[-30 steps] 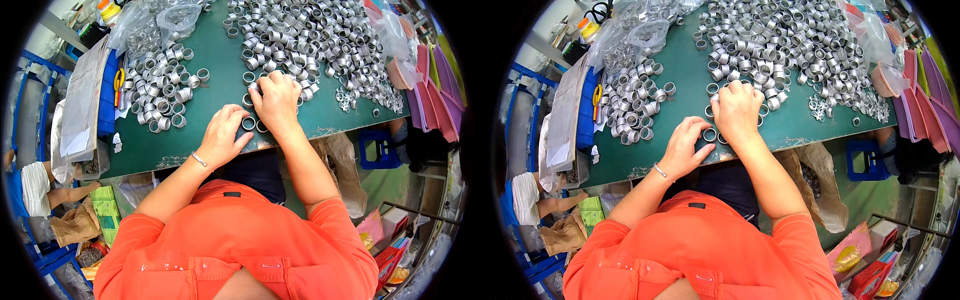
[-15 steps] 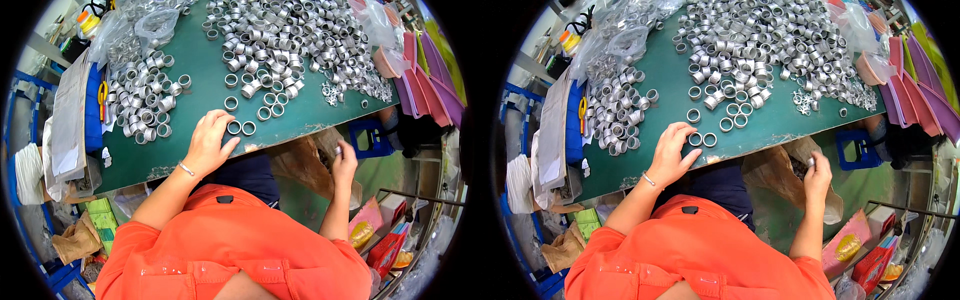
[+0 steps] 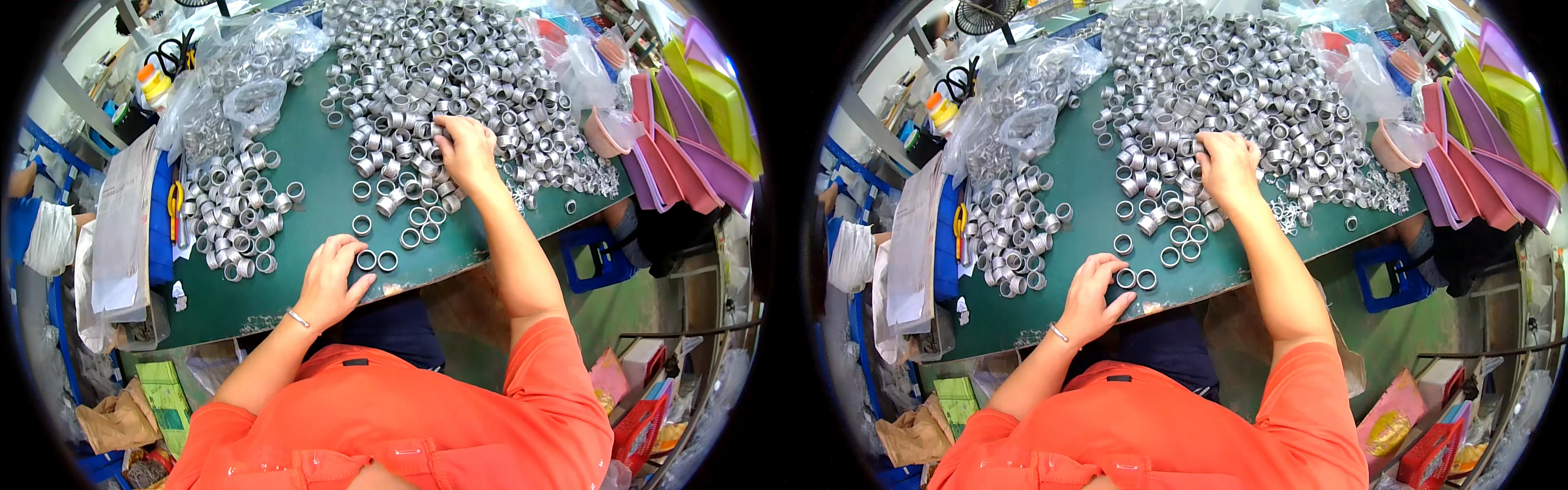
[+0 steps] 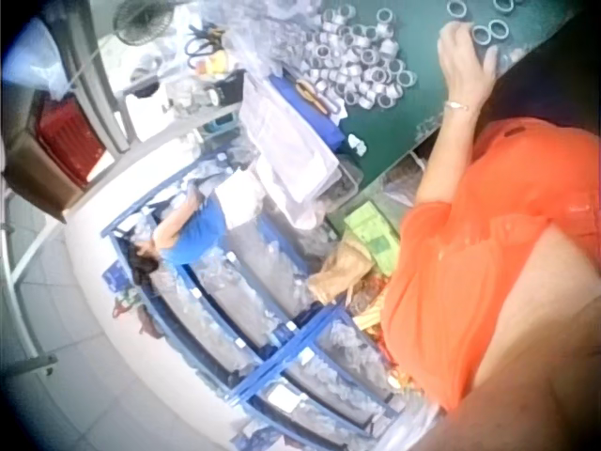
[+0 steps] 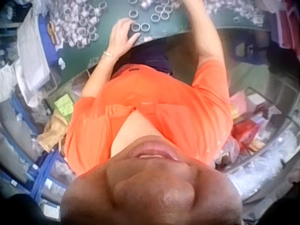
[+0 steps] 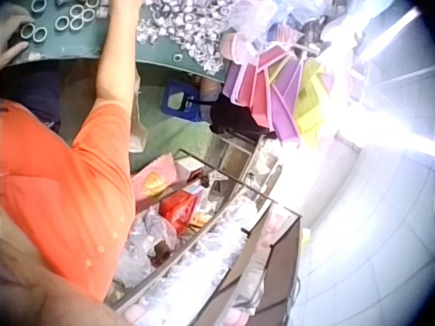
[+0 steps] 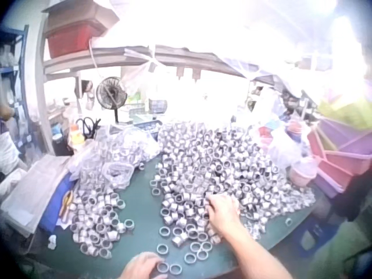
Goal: The person sorts small metal rings on a workstation table, picking them from a pile and placing them into specific groups or containers.
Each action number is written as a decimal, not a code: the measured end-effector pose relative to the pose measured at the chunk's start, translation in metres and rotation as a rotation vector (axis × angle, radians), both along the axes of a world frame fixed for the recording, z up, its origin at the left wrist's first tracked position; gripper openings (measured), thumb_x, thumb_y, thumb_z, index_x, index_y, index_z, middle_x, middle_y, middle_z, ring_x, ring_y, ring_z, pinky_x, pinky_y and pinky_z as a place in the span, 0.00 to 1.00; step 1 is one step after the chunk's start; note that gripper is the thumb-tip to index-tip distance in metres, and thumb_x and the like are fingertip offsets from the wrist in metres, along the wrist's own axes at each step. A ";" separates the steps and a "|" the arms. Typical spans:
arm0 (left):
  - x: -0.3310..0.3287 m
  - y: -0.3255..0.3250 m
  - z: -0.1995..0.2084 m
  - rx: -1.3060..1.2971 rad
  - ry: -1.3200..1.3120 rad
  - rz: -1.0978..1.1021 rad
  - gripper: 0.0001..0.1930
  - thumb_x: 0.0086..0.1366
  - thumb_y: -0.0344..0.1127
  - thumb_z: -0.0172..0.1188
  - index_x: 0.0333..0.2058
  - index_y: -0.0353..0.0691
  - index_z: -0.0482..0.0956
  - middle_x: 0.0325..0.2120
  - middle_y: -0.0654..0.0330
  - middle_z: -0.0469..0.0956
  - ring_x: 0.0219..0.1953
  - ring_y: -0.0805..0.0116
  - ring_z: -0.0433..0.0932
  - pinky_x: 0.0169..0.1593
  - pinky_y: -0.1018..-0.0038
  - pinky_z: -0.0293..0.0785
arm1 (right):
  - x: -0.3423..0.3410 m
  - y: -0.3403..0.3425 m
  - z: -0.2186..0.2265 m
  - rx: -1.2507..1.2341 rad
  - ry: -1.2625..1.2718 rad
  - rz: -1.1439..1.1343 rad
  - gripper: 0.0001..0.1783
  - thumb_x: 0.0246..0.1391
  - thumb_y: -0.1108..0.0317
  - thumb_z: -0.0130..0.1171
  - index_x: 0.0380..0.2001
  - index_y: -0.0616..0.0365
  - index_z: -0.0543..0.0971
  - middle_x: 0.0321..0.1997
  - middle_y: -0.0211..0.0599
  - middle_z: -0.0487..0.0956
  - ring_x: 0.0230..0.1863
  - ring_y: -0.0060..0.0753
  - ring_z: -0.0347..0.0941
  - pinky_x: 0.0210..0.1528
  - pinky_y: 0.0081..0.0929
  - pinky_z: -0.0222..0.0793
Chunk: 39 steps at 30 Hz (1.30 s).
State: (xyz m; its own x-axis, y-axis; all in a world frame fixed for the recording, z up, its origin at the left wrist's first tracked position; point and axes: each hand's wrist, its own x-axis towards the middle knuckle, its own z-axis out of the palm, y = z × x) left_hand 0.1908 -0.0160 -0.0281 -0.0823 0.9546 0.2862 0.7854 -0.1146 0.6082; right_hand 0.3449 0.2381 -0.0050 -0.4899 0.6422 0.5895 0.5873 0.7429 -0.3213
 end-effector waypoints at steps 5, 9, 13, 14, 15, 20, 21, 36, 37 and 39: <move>0.000 -0.001 0.000 0.005 -0.014 0.008 0.22 0.49 0.31 0.68 0.44 0.37 0.73 0.43 0.54 0.70 0.41 0.58 0.72 0.46 0.67 0.70 | 0.004 0.002 -0.004 0.064 0.136 0.072 0.16 0.43 0.71 0.63 0.39 0.52 0.78 0.41 0.35 0.77 0.48 0.40 0.71 0.54 0.44 0.55; 0.001 -0.002 -0.003 0.020 0.004 0.008 0.22 0.49 0.31 0.68 0.44 0.38 0.73 0.44 0.54 0.70 0.43 0.55 0.72 0.48 0.65 0.69 | 0.053 -0.045 0.015 0.053 0.480 0.052 0.13 0.46 0.79 0.58 0.39 0.60 0.78 0.37 0.39 0.73 0.35 0.31 0.70 0.38 0.25 0.67; 0.002 0.000 -0.001 0.012 -0.009 0.003 0.22 0.49 0.31 0.67 0.44 0.37 0.73 0.43 0.53 0.70 0.46 0.53 0.71 0.50 0.63 0.67 | 0.146 -0.096 -0.014 -0.109 0.339 -0.137 0.09 0.47 0.80 0.56 0.34 0.62 0.77 0.36 0.39 0.71 0.31 0.28 0.68 0.32 0.21 0.66; 0.002 0.000 -0.001 0.014 -0.006 0.005 0.22 0.49 0.31 0.67 0.44 0.37 0.73 0.43 0.53 0.70 0.46 0.53 0.71 0.50 0.64 0.67 | 0.169 -0.108 -0.027 -0.121 0.262 -0.206 0.08 0.47 0.79 0.55 0.33 0.62 0.76 0.35 0.40 0.70 0.32 0.31 0.68 0.33 0.24 0.67; 0.002 -0.002 -0.001 0.016 -0.002 0.003 0.22 0.48 0.30 0.66 0.44 0.37 0.73 0.43 0.53 0.70 0.46 0.53 0.71 0.50 0.64 0.67 | 0.190 -0.117 -0.044 -0.113 0.207 -0.240 0.07 0.47 0.78 0.55 0.33 0.62 0.76 0.34 0.41 0.69 0.33 0.35 0.68 0.35 0.27 0.67; 0.004 0.000 0.003 0.006 0.014 0.012 0.22 0.49 0.29 0.66 0.44 0.36 0.73 0.43 0.53 0.70 0.45 0.54 0.71 0.49 0.65 0.68 | 0.249 -0.156 -0.101 -0.649 -0.156 -0.381 0.11 0.50 0.72 0.57 0.37 0.63 0.78 0.35 0.49 0.77 0.39 0.50 0.75 0.45 0.38 0.70; 0.004 -0.001 0.003 0.007 0.019 0.018 0.22 0.49 0.28 0.66 0.44 0.36 0.73 0.43 0.53 0.70 0.44 0.56 0.72 0.48 0.65 0.69 | 0.247 -0.150 -0.103 -0.445 -0.104 -0.319 0.08 0.50 0.73 0.58 0.35 0.63 0.78 0.33 0.47 0.78 0.37 0.47 0.76 0.43 0.36 0.71; -0.012 0.048 0.017 0.027 -0.145 0.087 0.15 0.53 0.23 0.63 0.41 0.36 0.75 0.39 0.54 0.71 0.27 0.66 0.76 0.32 0.72 0.74 | 0.023 0.108 0.034 0.127 -0.099 -0.336 0.11 0.46 0.66 0.62 0.37 0.50 0.79 0.38 0.36 0.74 0.45 0.47 0.70 0.45 0.45 0.66; -0.014 0.046 0.016 0.044 -0.156 0.093 0.14 0.53 0.23 0.63 0.40 0.36 0.75 0.39 0.54 0.71 0.26 0.68 0.76 0.31 0.73 0.74 | 0.023 0.109 0.034 0.112 -0.084 -0.312 0.11 0.45 0.66 0.63 0.35 0.50 0.78 0.38 0.36 0.74 0.45 0.46 0.70 0.45 0.46 0.65; -0.015 0.049 0.020 0.102 -0.196 0.100 0.14 0.52 0.22 0.63 0.40 0.36 0.76 0.39 0.54 0.71 0.28 0.65 0.76 0.33 0.72 0.74 | 0.024 0.115 0.036 0.085 -0.069 -0.300 0.10 0.44 0.67 0.64 0.32 0.52 0.77 0.38 0.36 0.74 0.45 0.45 0.69 0.44 0.46 0.63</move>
